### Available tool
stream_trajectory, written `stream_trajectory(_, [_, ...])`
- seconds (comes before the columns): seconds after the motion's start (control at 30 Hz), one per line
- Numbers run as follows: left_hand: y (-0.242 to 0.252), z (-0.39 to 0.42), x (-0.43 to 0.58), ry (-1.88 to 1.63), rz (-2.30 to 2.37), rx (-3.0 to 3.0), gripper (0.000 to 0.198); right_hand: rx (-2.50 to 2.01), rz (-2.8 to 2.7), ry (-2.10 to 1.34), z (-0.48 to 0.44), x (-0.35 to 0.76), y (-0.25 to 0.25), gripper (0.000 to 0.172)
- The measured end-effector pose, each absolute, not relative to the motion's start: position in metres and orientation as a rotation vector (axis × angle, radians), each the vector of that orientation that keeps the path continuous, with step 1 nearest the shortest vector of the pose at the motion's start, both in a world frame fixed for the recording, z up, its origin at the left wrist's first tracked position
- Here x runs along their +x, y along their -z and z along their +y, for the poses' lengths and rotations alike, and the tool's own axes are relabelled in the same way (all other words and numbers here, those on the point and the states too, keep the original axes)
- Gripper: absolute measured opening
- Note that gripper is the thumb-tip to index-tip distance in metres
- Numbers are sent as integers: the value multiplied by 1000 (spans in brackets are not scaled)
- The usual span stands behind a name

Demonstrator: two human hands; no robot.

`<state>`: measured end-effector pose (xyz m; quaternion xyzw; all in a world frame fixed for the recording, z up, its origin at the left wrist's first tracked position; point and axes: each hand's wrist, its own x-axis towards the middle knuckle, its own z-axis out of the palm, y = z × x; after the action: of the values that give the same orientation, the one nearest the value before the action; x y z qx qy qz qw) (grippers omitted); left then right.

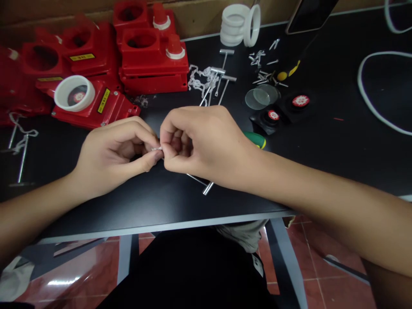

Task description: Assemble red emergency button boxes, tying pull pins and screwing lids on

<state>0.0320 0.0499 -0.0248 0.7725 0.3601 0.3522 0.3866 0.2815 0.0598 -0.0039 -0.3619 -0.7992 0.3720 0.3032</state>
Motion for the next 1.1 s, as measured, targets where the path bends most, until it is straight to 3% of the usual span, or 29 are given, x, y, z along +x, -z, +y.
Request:
stream_trajectory(0.6, [24,51,32,-837,961,1974,3,-1062,-2083,-1056,70,286,0,15])
stream_trajectory(1.1, [19,54,32,-826,958,2037,17,-1094,-2126,-989,69,284,-3,22])
